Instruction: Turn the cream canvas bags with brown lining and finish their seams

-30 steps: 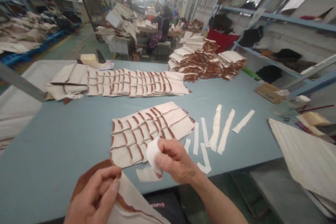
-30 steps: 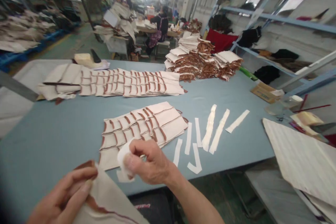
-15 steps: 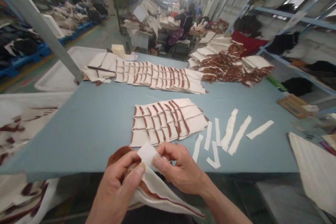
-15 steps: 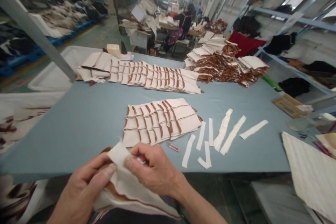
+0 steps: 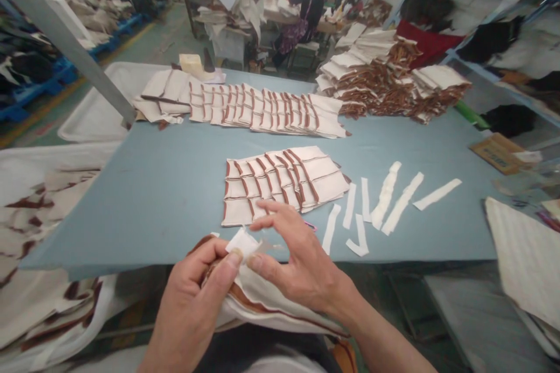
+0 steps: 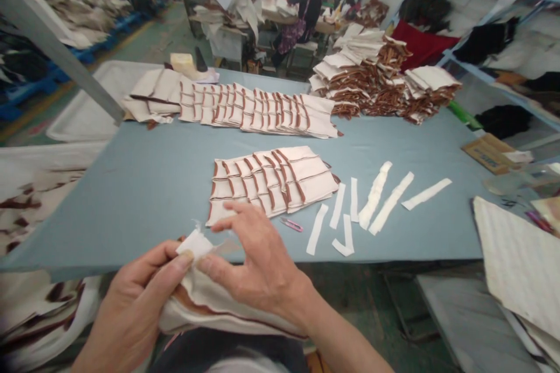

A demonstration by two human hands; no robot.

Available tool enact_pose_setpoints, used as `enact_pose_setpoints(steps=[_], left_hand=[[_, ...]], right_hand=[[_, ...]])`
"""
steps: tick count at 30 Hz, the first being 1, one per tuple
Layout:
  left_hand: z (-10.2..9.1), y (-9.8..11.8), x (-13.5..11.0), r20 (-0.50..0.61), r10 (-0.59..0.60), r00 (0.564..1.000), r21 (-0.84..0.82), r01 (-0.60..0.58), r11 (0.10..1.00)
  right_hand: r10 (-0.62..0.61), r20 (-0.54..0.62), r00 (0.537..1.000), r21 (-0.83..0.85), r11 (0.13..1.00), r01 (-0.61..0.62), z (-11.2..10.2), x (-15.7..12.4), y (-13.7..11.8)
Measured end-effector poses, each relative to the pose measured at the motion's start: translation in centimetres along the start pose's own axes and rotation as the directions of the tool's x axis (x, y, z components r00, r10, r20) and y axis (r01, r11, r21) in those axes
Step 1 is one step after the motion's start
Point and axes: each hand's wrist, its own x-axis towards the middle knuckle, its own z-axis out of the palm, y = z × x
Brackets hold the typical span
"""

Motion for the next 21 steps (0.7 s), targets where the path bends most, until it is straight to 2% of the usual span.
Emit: enact_pose_setpoints(steps=[2,4,6,8,13,16,19,21], left_hand=[[0.1,0.0,0.0,-0.032,-0.007,0.999,0.023,0.008,1.000],[0.3,0.1,0.0,-0.073,0.002,0.997,0.054,0.002,0.999],[0.5,0.2,0.2,-0.115,0.040,0.993,0.093,-0.029,0.995],[0.6,0.1,0.4,-0.147,0.103,0.984,0.133,-0.083,0.988],[0.3,-0.3,0.9,-0.126,0.261,0.957,0.263,-0.221,0.939],[-0.3,-0.6,1.1,-0.092,0.330,0.940,0.368,-0.276,0.888],[-1.2,-1.1,1.3,-0.019,0.336,0.942,0.382,-0.304,0.873],[-1.6,-1.6,1.6,0.024,0.279,0.960,0.326,-0.271,0.906]], right_hand=[[-0.071,-0.202,0.977,-0.089,0.995,0.054,0.2,0.2,-0.1],[-0.179,-0.296,0.938,-0.128,0.981,0.147,0.5,0.3,-0.4],[-0.269,-0.246,0.931,-0.136,0.961,0.241,1.0,0.4,-0.8],[-0.272,-0.175,0.946,-0.123,0.960,0.253,1.7,0.4,-1.1],[-0.204,-0.146,0.968,-0.022,0.979,0.203,3.0,0.3,-1.0],[-0.116,-0.132,0.984,0.112,0.985,0.131,3.4,0.4,-0.9],[0.103,-0.071,0.992,0.318,0.945,-0.075,3.7,0.7,-0.9],[0.285,0.006,0.958,0.453,0.853,-0.257,3.9,1.0,-0.8]])
